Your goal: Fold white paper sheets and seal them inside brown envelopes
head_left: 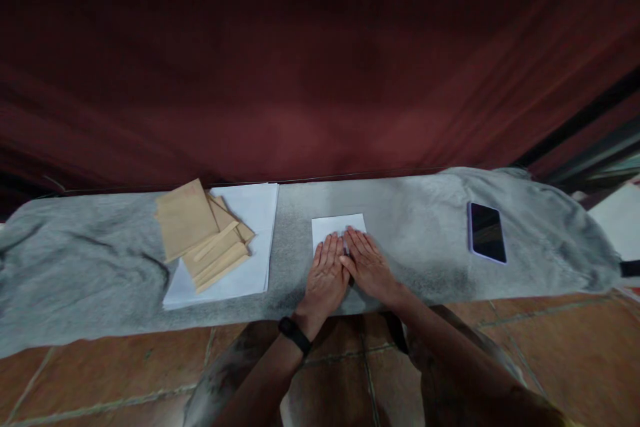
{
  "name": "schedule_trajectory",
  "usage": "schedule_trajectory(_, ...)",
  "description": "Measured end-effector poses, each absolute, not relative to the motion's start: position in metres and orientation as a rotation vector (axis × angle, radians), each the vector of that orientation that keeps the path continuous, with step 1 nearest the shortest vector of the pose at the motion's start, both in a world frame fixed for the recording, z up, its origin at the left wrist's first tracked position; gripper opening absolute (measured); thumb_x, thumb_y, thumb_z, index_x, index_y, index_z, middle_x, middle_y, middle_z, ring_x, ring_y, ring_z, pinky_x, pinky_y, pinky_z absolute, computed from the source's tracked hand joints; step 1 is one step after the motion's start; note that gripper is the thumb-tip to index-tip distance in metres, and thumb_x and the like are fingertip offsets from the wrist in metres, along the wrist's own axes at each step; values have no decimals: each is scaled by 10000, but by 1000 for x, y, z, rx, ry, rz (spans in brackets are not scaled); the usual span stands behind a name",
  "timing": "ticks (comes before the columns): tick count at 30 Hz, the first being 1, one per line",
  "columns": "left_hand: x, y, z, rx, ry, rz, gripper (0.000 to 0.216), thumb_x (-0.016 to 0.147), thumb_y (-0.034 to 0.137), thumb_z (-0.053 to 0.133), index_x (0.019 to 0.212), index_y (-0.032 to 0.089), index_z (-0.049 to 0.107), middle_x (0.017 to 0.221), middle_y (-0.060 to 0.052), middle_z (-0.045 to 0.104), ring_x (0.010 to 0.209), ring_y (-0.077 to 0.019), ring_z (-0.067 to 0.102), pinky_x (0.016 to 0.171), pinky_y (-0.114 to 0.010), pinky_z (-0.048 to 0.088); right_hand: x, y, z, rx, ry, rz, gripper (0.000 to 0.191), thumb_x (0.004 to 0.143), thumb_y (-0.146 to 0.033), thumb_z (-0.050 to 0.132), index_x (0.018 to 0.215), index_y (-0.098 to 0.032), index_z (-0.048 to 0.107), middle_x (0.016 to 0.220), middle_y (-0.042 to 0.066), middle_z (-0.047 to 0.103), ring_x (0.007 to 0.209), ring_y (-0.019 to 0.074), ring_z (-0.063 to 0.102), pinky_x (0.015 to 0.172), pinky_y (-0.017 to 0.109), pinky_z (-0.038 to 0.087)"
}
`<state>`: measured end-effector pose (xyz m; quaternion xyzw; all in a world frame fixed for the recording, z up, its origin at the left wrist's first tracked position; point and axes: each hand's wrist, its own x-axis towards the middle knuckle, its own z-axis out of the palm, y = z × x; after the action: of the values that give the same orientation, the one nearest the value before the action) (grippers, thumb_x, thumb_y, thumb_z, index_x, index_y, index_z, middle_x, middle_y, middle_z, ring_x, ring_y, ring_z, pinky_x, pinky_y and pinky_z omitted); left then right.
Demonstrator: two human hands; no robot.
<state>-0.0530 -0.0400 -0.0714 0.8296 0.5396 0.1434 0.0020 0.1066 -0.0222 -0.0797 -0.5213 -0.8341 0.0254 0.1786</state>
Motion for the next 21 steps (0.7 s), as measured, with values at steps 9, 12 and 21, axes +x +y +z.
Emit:
schedule_trajectory(9,-54,-43,-77,2526,1856,496,681,1033,250,378,1647,69,146,1670,-198,323,1568,-281,273,1263,-500,334,115,-26,-84,-1478,-2347,-79,662,1100,-437,328,1649,-81,226,1670,175,350,1549,270,332,1277,482,253)
schedule_trajectory(12,-55,-45,-76,2494,1906,480,663,1042,294,396,1626,37,216,1664,-217,323,1568,-297,271,1265,-501,329,117,-27,-82,-1498,-2329,-87,678,1097,-452,333,1648,-72,226,1669,184,347,1548,281,332,1276,495,249)
schedule_trajectory(21,-62,-46,-73,2421,2024,526,673,1050,343,387,1612,3,243,1649,-254,328,1570,-323,268,1253,-541,331,122,-29,-81,-1564,-2290,-104,667,1096,-474,325,1619,-59,310,1644,190,393,1522,298,379,1263,495,276)
